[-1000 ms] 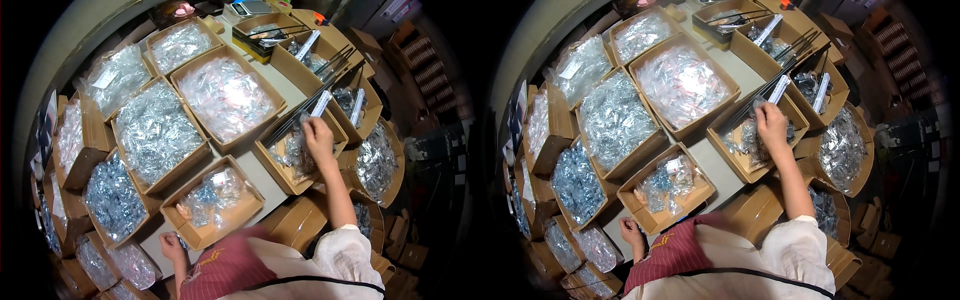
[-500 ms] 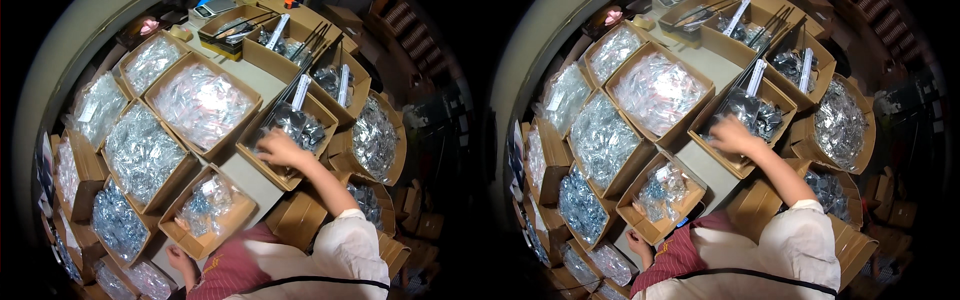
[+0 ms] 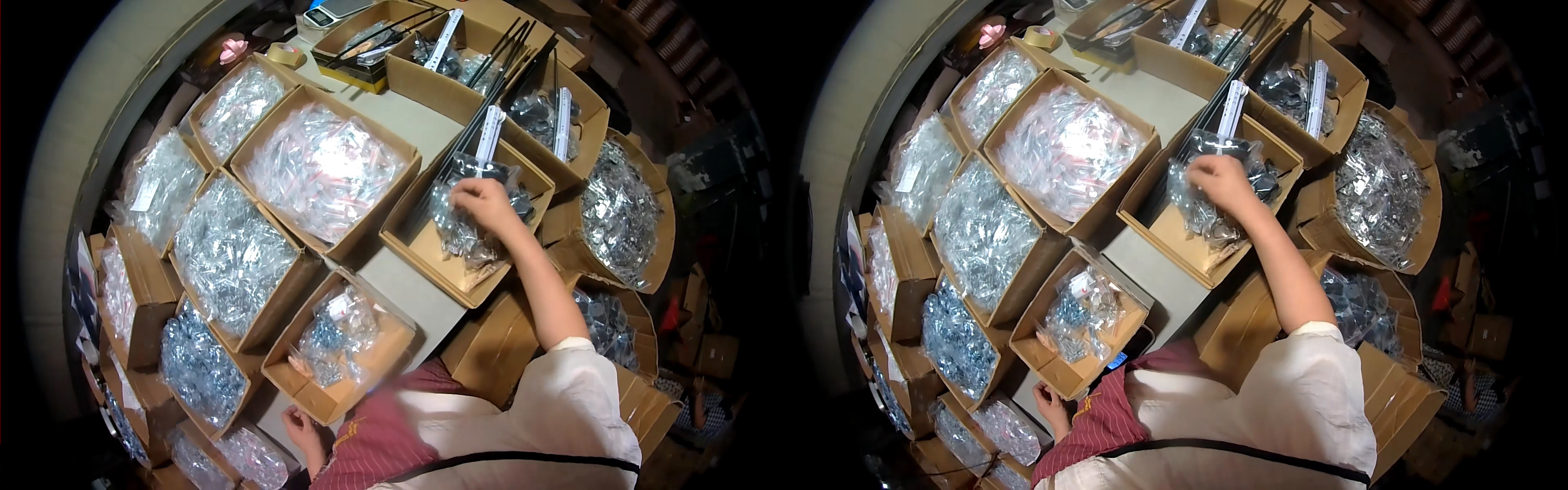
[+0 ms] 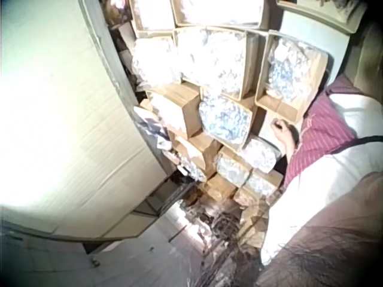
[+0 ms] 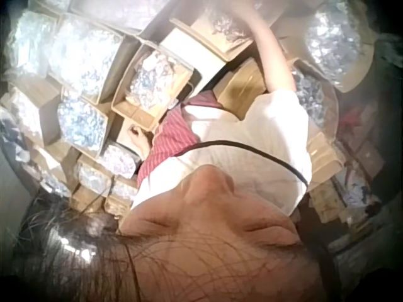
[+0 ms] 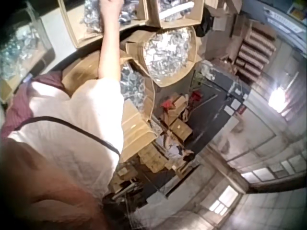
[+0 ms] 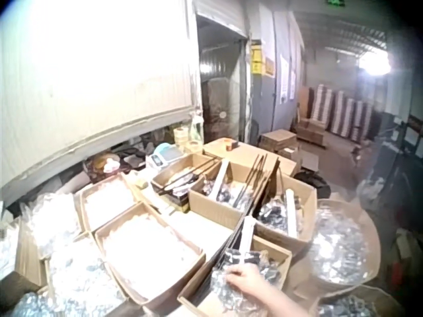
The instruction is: The person selects various bagged hardware components and parts from storage boxes and places them into a kit box on a digital scale.
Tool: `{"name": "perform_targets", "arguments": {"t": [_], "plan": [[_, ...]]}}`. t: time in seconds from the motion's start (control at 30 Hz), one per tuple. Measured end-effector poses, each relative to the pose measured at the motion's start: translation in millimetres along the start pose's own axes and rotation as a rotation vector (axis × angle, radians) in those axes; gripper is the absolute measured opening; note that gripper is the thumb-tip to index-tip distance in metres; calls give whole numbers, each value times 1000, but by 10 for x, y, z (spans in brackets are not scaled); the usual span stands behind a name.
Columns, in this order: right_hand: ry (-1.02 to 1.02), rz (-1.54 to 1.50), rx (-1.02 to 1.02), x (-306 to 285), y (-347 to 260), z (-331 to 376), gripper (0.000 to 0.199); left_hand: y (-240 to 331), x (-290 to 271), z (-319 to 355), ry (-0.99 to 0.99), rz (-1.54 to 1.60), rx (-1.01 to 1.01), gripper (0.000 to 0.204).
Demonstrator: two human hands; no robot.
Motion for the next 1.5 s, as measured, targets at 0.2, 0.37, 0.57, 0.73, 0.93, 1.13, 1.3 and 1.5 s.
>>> {"name": "perform_targets", "arguments": {"t": [0.2,0.37,0.57,0.73,0.93,1.13,1.3,1.5], "plan": [[-29,-529,252,-54,15,42,16,67,35,-32,-143,-285,34,39],[43,-495,188,-22,-124,8,16,134,-26,-2,-83,-472,77,51],[148,-426,98,-155,-178,86,16,32,-241,59,-15,207,-238,36],[125,-373,-39,105,-545,217,16,598,-356,248,51,684,-308,36],[-99,-264,-192,586,-1142,486,15,1143,-370,285,-59,752,-176,37],[-459,171,-610,1254,-1591,901,15,1325,-193,340,-174,893,-284,23],[-585,733,-1016,1884,-1486,1067,51,1292,-101,367,-241,818,-256,27],[-789,812,-888,2057,-1344,904,55,1218,-198,492,-218,782,-307,25]]}}
Point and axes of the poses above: each hand's wrist, its own z-axis away from the middle knuckle, its own x-axis out of the palm, y = z × x, the point moved 4 cm from there along -z, towards the middle knuckle, and after that the axes turned 2 degrees about z, right-handed, at the moved point
